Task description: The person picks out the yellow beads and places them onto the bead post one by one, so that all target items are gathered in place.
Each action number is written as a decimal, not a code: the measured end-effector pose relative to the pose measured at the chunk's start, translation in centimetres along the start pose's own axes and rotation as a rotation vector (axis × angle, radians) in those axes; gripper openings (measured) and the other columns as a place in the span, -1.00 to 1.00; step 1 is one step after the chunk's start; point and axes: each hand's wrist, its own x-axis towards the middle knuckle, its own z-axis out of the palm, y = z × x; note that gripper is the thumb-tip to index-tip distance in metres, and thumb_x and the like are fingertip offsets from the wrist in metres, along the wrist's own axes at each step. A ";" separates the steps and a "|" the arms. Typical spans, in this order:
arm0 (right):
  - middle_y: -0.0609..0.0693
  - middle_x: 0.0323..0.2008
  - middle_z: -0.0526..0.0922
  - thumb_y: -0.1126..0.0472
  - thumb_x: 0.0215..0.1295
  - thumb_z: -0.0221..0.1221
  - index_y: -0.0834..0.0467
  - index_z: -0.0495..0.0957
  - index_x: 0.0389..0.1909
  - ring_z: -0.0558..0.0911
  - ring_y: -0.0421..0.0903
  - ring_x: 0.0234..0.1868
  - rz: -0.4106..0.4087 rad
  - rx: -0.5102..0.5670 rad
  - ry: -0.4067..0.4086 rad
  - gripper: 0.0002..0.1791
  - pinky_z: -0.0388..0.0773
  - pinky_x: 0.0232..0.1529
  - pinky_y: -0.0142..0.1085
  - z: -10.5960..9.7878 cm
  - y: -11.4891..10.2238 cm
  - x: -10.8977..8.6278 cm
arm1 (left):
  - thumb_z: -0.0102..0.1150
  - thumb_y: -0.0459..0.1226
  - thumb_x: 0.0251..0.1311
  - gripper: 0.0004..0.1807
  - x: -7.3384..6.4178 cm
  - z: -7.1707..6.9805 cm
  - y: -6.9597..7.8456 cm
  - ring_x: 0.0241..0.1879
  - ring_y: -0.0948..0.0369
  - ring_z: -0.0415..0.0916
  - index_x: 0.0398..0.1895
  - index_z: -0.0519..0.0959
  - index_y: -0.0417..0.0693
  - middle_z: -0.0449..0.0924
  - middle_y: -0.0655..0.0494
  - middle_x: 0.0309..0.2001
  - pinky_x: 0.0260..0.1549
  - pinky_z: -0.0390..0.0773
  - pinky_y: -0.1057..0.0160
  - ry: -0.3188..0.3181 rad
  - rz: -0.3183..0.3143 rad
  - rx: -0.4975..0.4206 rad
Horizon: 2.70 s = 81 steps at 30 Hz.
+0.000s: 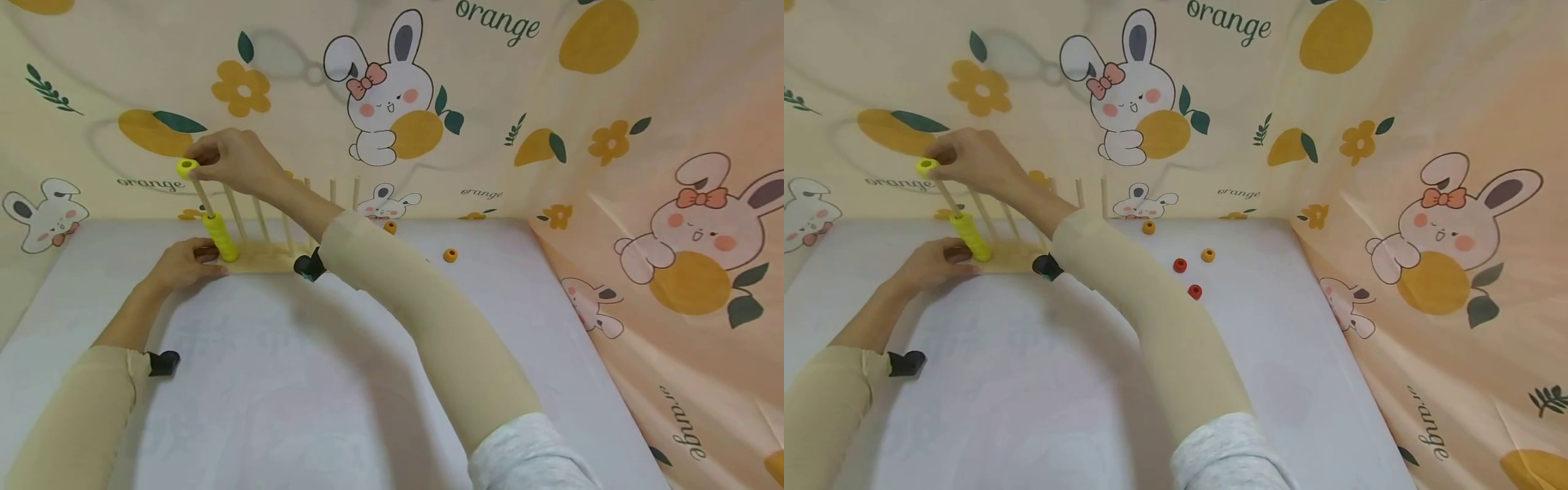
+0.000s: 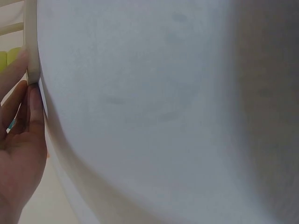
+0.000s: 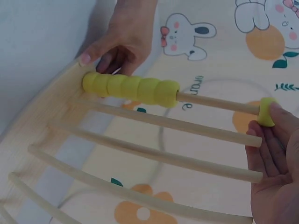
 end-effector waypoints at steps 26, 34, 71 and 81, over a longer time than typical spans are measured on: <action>-0.15 -0.02 0.72 0.13 0.31 0.31 0.12 0.64 0.12 0.64 -0.40 -0.10 -0.036 0.168 0.087 -0.62 0.51 -0.04 -0.63 -3.1 3.4 -4.3 | 0.39 -0.12 0.19 -0.08 -0.4 0.6 0.1 0.32 -0.31 0.25 0.40 0.15 -0.51 0.28 -0.48 0.32 0.33 0.22 -0.26 -0.039 -0.038 -0.028; -0.10 -0.08 0.75 0.20 0.26 0.35 0.15 0.68 0.04 0.68 -0.35 -0.14 -0.057 0.233 0.181 -0.67 0.57 -0.06 -0.55 -4.6 4.9 -6.2 | 0.39 -0.16 0.19 -0.08 -0.5 0.2 0.2 0.30 -0.33 0.26 0.39 0.13 -0.57 0.27 -0.52 0.31 0.32 0.24 -0.25 -0.029 -0.012 -0.023; 0.15 -0.07 0.73 0.24 0.28 0.34 0.20 0.70 -0.02 0.73 -0.11 -0.10 -0.038 0.374 0.227 -0.73 0.67 -0.01 -0.27 -5.5 12.7 -18.2 | 0.42 -0.11 0.16 -0.04 -0.6 0.1 0.3 0.29 -0.33 0.28 0.39 0.14 -0.56 0.29 -0.52 0.30 0.31 0.23 -0.27 -0.012 0.007 -0.022; 0.03 -0.11 0.76 0.26 0.24 0.36 0.20 0.71 -0.05 0.73 -0.12 -0.10 0.054 0.362 0.285 -0.74 0.67 -0.02 -0.30 -3.9 16.3 -20.7 | 0.40 -0.17 0.18 -0.09 -0.5 0.1 0.6 0.28 -0.34 0.28 0.38 0.15 -0.57 0.28 -0.53 0.29 0.31 0.24 -0.26 -0.001 0.016 -0.016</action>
